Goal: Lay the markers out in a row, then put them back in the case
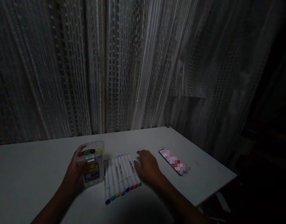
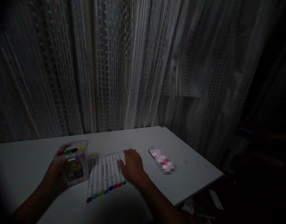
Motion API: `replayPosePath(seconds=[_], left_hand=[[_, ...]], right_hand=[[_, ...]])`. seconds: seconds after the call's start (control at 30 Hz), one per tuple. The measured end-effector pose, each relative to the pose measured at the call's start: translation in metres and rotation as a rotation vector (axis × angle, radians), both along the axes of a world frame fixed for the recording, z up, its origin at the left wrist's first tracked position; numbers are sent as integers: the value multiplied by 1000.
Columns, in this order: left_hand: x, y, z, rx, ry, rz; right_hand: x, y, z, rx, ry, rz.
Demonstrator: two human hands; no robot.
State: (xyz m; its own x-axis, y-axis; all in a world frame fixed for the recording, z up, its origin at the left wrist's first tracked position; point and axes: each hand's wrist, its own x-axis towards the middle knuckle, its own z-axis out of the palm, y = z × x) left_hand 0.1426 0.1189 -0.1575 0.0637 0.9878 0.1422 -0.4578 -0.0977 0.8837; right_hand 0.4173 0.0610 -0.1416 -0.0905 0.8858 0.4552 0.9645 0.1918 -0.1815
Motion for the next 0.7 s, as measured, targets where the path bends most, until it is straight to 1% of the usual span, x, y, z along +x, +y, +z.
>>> replayPosePath(seconds=[0.07, 0.13, 0.17, 0.2, 0.23, 0.3, 0.37, 0.47, 0.57, 0.7], left_hand=[[0, 0, 0, 35, 2, -15], [0, -2, 2, 63, 0, -33], [1, -3, 3, 69, -6, -40], [1, -4, 4, 77, -12, -51], [2, -5, 5, 86, -16, -53], [3, -8, 7, 110, -12, -50], [5, -10, 8, 120, 6, -51], [6, -12, 8, 127, -3, -60], [5, -11, 8, 159, -6, -62], [4, -10, 7, 191, 17, -44]], right_hand=[[46, -32, -5, 132, -25, -139], [92, -59, -14, 173, -57, -308], [111, -69, -19, 157, -73, -390], [126, -76, -23, 107, -89, -450], [135, -81, -27, 48, -95, -475], [141, -83, -31, -54, -98, -495], [138, -78, -31, -107, -94, -529], [131, -67, -25, -140, -92, -608], [131, -57, -18, -180, -102, -628], [138, -47, -15, -195, -121, -649]])
